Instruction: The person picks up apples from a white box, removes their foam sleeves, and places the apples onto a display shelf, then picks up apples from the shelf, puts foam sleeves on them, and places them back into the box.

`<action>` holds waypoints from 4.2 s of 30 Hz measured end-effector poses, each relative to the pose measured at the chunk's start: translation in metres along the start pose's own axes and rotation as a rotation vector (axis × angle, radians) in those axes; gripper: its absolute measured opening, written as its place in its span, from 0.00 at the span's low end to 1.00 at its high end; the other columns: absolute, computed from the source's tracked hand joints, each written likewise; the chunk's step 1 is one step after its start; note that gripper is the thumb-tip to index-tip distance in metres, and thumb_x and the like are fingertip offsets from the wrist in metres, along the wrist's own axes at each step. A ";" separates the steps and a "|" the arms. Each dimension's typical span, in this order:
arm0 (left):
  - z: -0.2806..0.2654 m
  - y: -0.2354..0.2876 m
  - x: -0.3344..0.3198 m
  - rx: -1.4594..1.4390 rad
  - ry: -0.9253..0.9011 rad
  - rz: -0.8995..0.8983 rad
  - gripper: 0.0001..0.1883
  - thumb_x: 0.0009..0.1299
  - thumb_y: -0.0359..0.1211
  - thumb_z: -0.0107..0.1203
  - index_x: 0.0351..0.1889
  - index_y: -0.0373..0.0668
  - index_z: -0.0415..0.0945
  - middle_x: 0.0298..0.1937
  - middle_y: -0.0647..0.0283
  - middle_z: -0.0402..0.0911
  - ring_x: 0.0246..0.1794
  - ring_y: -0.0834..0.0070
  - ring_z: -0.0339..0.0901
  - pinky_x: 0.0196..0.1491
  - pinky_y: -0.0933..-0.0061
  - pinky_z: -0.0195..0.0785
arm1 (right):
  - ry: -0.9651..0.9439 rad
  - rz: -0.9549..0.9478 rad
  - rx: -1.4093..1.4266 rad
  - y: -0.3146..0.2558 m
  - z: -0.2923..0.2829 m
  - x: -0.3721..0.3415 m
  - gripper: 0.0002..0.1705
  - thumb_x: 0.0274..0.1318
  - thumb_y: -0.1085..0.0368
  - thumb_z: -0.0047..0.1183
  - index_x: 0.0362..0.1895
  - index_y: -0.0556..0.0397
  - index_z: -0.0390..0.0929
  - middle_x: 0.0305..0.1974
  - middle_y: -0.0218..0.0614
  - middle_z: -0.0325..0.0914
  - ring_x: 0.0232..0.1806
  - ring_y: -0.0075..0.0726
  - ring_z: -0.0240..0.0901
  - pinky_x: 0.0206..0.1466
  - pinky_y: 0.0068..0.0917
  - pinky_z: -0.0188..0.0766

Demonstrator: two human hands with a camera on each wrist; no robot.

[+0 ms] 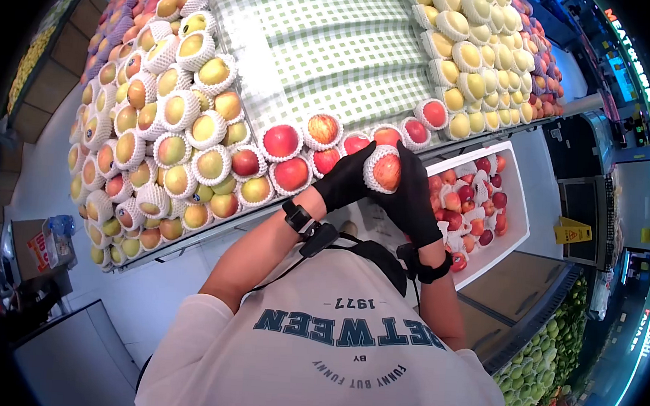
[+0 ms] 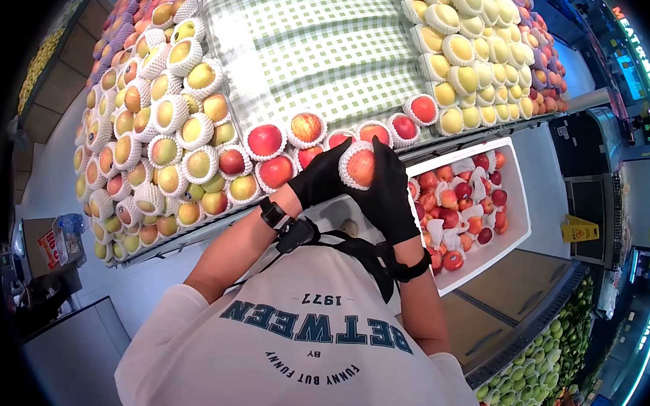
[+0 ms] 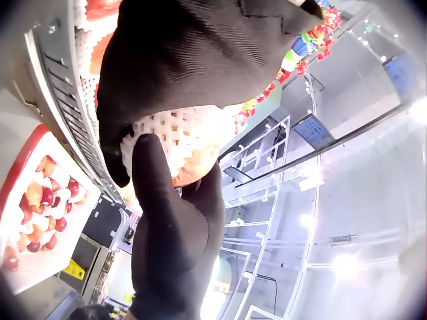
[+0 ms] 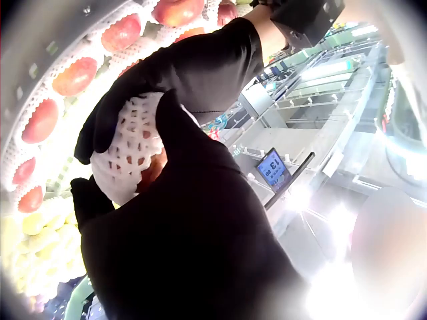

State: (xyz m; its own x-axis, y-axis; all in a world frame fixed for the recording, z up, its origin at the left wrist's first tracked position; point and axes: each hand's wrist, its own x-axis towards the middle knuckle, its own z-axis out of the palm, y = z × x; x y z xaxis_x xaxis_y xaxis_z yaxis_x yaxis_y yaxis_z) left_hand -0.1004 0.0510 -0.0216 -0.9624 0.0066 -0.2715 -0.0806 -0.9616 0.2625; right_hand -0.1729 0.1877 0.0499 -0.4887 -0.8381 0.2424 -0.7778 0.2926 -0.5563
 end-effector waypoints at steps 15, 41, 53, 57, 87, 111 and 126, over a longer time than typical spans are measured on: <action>0.000 0.039 -0.055 0.390 0.146 0.111 0.21 0.77 0.44 0.45 0.60 0.39 0.70 0.55 0.62 0.77 0.53 0.76 0.76 0.55 0.71 0.72 | -0.005 -0.024 0.005 -0.008 0.016 0.031 0.40 0.36 0.65 0.70 0.56 0.57 0.65 0.51 0.51 0.70 0.54 0.57 0.69 0.58 0.42 0.67; -0.036 0.074 -0.013 2.207 0.790 0.626 0.47 0.49 0.31 0.67 0.68 0.34 0.56 0.61 0.43 0.67 0.62 0.49 0.64 0.64 0.55 0.59 | -0.315 -0.330 -0.042 0.094 0.074 0.153 0.36 0.32 0.78 0.62 0.54 0.52 0.71 0.53 0.47 0.72 0.52 0.57 0.69 0.57 0.43 0.67; -0.044 0.081 -0.018 2.087 0.582 0.691 0.42 0.49 0.24 0.62 0.67 0.34 0.59 0.59 0.43 0.69 0.61 0.49 0.66 0.62 0.57 0.62 | -0.410 -0.327 -0.024 0.095 0.077 0.149 0.43 0.34 0.75 0.66 0.61 0.48 0.67 0.59 0.48 0.67 0.56 0.57 0.69 0.58 0.42 0.69; -0.037 0.079 -0.023 2.127 0.618 0.705 0.46 0.48 0.28 0.68 0.67 0.37 0.58 0.64 0.44 0.65 0.65 0.49 0.63 0.65 0.57 0.59 | -0.461 -0.294 -0.070 0.094 0.073 0.151 0.53 0.31 0.71 0.71 0.67 0.45 0.60 0.64 0.49 0.62 0.59 0.58 0.67 0.60 0.43 0.69; -0.035 0.031 -0.080 1.513 0.106 0.316 0.25 0.73 0.43 0.53 0.20 0.31 0.72 0.12 0.66 0.58 0.17 0.83 0.53 0.20 0.68 0.51 | -0.404 0.106 -0.675 0.155 0.006 -0.101 0.04 0.52 0.69 0.46 0.28 0.54 0.71 0.27 0.50 0.75 0.32 0.53 0.77 0.34 0.44 0.73; -0.002 -0.057 0.007 1.233 0.203 0.276 0.24 0.74 0.43 0.47 0.19 0.38 0.76 0.16 0.64 0.75 0.18 0.78 0.70 0.26 0.74 0.61 | -0.292 0.998 0.529 0.227 -0.050 -0.301 0.08 0.54 0.67 0.50 0.27 0.53 0.81 0.21 0.34 0.77 0.20 0.28 0.73 0.22 0.26 0.67; -0.001 -0.121 0.043 0.384 0.367 -0.086 0.22 0.75 0.43 0.45 0.16 0.55 0.55 0.14 0.73 0.46 0.12 0.80 0.48 0.17 0.75 0.42 | -0.172 0.801 -0.251 0.302 -0.068 -0.379 0.06 0.47 0.67 0.53 0.32 0.49 0.79 0.30 0.42 0.78 0.34 0.49 0.78 0.36 0.43 0.75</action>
State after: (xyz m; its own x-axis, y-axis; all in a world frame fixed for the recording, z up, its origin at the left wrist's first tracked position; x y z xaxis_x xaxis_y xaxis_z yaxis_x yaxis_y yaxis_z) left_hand -0.1315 0.1670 -0.0658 -0.7998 -0.0814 -0.5947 -0.3103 -0.7920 0.5257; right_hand -0.2491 0.6252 -0.1561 -0.8773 -0.3870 -0.2837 -0.2975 0.9026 -0.3112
